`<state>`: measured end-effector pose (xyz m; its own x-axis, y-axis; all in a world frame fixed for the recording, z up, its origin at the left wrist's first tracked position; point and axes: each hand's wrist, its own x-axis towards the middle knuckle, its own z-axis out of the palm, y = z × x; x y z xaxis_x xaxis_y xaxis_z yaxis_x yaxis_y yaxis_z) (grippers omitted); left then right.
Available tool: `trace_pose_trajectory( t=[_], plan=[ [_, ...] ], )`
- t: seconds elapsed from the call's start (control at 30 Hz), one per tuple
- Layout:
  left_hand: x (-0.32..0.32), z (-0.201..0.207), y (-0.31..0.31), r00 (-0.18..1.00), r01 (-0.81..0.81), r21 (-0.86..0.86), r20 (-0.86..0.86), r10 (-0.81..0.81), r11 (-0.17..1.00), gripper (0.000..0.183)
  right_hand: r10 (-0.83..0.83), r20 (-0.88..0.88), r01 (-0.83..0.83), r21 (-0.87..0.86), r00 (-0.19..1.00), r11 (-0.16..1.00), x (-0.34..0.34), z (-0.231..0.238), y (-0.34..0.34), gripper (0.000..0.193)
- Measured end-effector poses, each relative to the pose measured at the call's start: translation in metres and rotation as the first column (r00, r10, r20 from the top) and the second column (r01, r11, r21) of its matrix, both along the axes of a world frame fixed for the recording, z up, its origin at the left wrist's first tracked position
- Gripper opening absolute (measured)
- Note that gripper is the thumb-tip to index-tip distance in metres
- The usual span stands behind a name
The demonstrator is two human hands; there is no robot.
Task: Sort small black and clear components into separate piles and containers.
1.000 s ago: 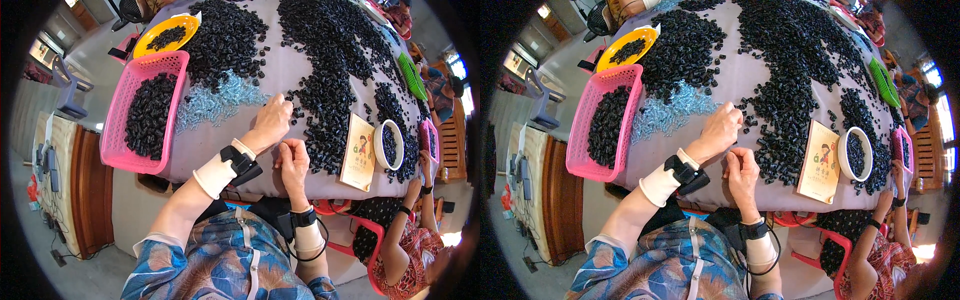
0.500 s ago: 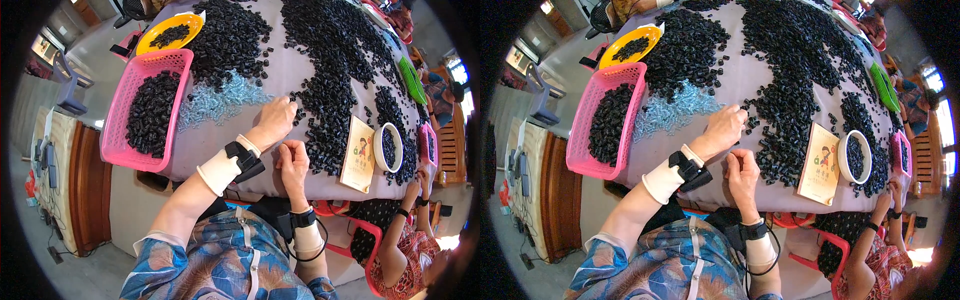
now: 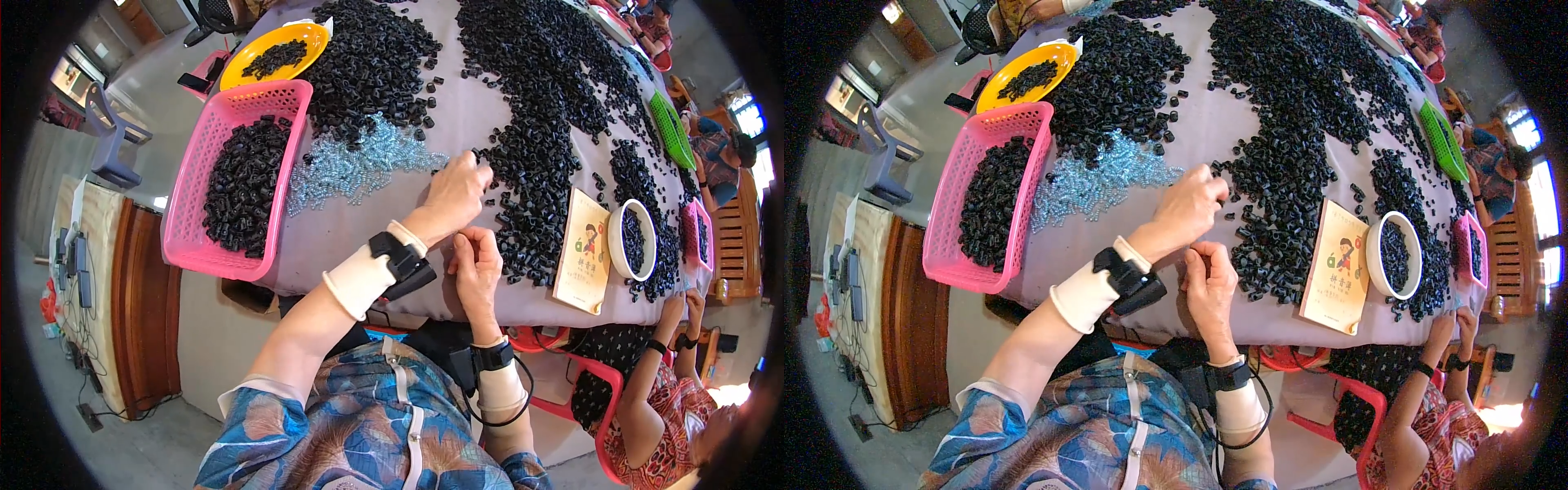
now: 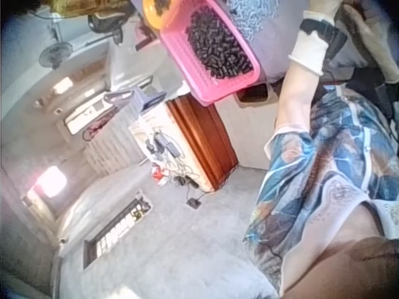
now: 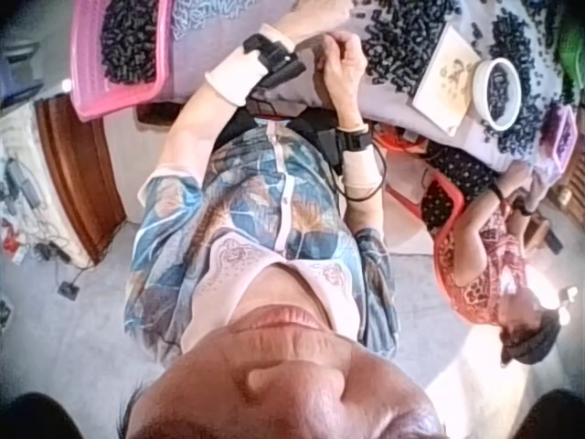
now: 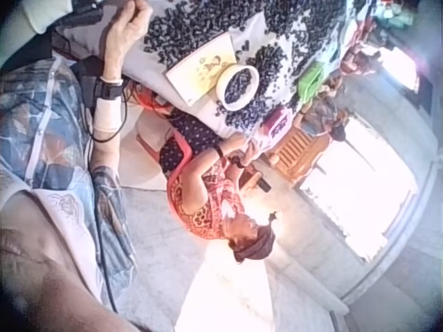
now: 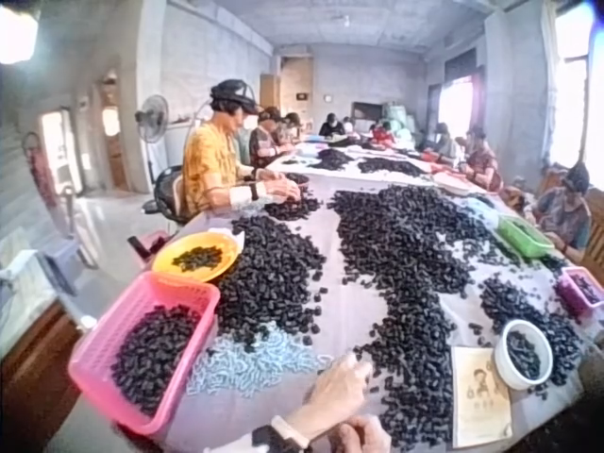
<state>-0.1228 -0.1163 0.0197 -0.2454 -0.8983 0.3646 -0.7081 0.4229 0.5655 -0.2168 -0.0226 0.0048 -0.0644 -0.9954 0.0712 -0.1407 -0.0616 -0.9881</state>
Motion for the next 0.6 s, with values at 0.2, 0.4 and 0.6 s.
trace_pose_trajectory(
  t=[0.2,0.4,0.6],
  plan=[
    [0.048,0.013,0.039,0.866,0.044,0.167,-0.498,0.045,0.985,0.013,0.006,0.141,-0.010,0.032,0.990,0.999,-0.001,-0.002,0.001,0.002],
    [0.067,-0.006,0.097,0.582,0.258,0.520,-0.756,0.298,0.815,0.011,0.007,0.074,-0.009,0.024,0.997,1.000,0.004,0.005,0.003,0.007],
    [0.072,-0.010,0.105,0.521,0.267,0.503,-0.793,0.316,0.822,0.012,0.066,0.053,-0.066,0.000,0.996,0.998,0.020,0.014,0.011,0.006]
  ],
)
